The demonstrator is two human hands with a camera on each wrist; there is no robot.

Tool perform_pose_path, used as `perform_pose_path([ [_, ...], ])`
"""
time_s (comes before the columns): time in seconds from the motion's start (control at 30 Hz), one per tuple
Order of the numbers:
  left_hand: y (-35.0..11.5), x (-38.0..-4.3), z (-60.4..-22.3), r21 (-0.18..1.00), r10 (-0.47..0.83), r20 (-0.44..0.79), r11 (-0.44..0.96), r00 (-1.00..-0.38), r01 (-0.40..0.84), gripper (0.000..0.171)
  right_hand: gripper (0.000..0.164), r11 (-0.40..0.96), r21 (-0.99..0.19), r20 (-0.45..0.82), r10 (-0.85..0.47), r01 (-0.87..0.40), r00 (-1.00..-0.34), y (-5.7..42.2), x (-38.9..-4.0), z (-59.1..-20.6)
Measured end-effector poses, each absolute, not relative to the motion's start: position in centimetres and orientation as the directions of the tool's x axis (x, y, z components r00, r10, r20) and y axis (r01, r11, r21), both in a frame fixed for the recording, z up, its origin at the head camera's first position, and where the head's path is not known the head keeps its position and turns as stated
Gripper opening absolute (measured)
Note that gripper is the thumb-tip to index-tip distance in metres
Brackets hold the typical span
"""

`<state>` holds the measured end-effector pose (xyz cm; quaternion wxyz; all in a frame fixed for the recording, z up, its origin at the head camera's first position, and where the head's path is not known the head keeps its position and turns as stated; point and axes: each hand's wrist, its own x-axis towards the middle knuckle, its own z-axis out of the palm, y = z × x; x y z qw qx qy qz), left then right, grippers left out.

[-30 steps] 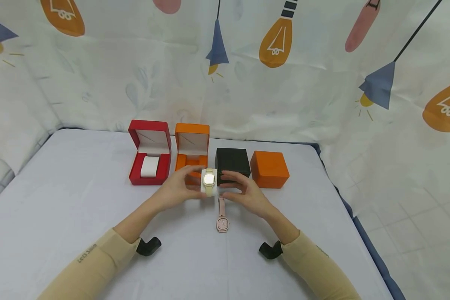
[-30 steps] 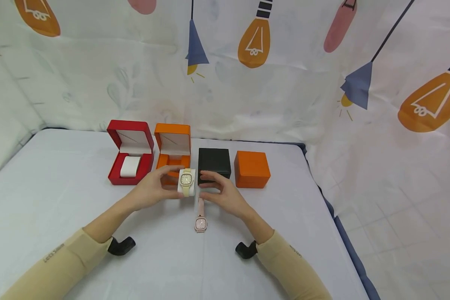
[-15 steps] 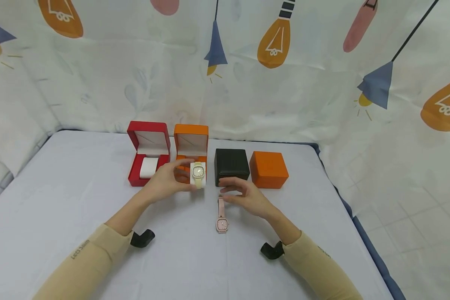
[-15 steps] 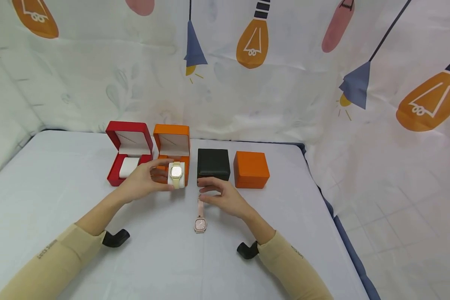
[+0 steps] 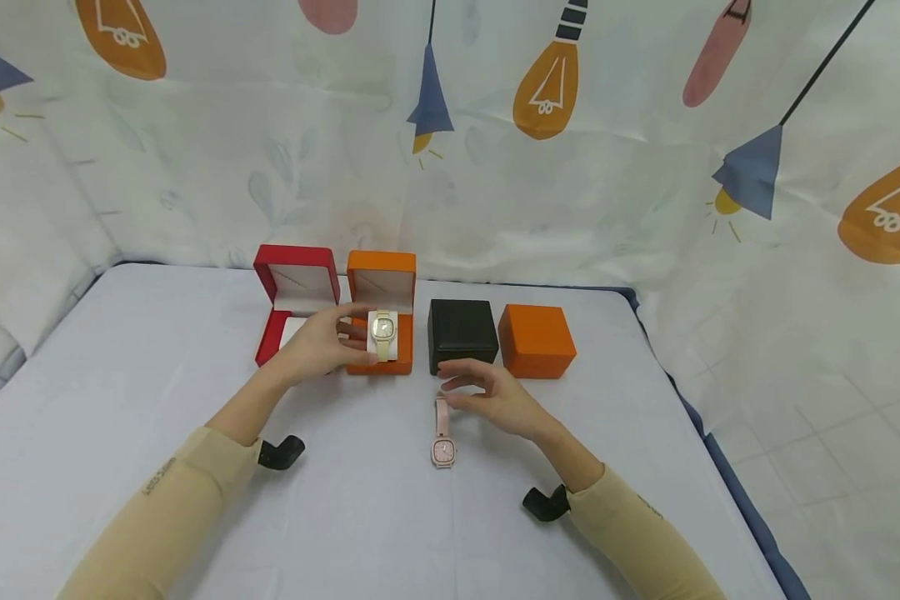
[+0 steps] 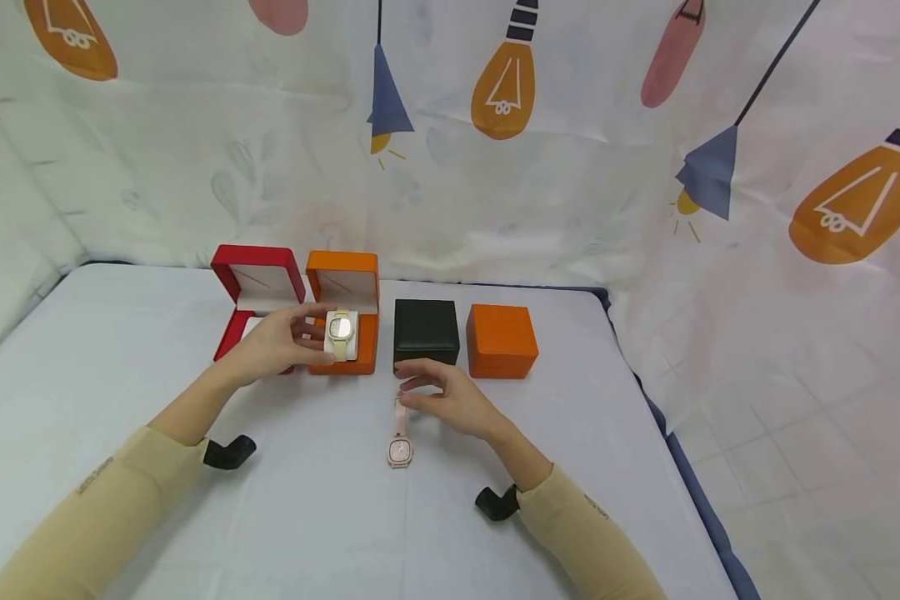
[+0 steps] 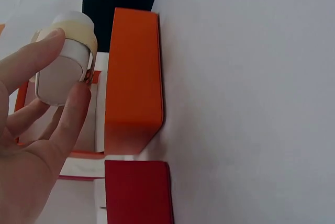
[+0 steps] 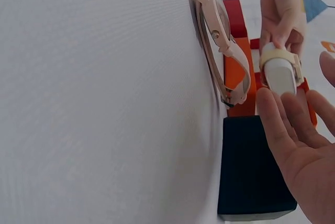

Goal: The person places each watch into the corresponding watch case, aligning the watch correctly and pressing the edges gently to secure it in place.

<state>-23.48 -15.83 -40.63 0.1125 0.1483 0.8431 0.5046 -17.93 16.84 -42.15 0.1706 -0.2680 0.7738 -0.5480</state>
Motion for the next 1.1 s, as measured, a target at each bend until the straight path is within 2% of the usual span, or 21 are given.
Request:
perform_pose_path([
  [0.7,-16.0,-25.8,-41.5,0.813,0.4,-0.062,0.552,-0.914,0.187,0.08,0.044,0.253,-0.936,0.037,-0.621,-0.245,-0.783,16.9,-17.7,-41.9],
  [1.1,-15.7,-26.2,-41.5,0.713,0.41,-0.058,0.655,-0.91,0.25,0.078,0.045,0.247,-0.933,0.045,-0.641,-0.261,-0.767,16.8,-17.9,-41.7],
])
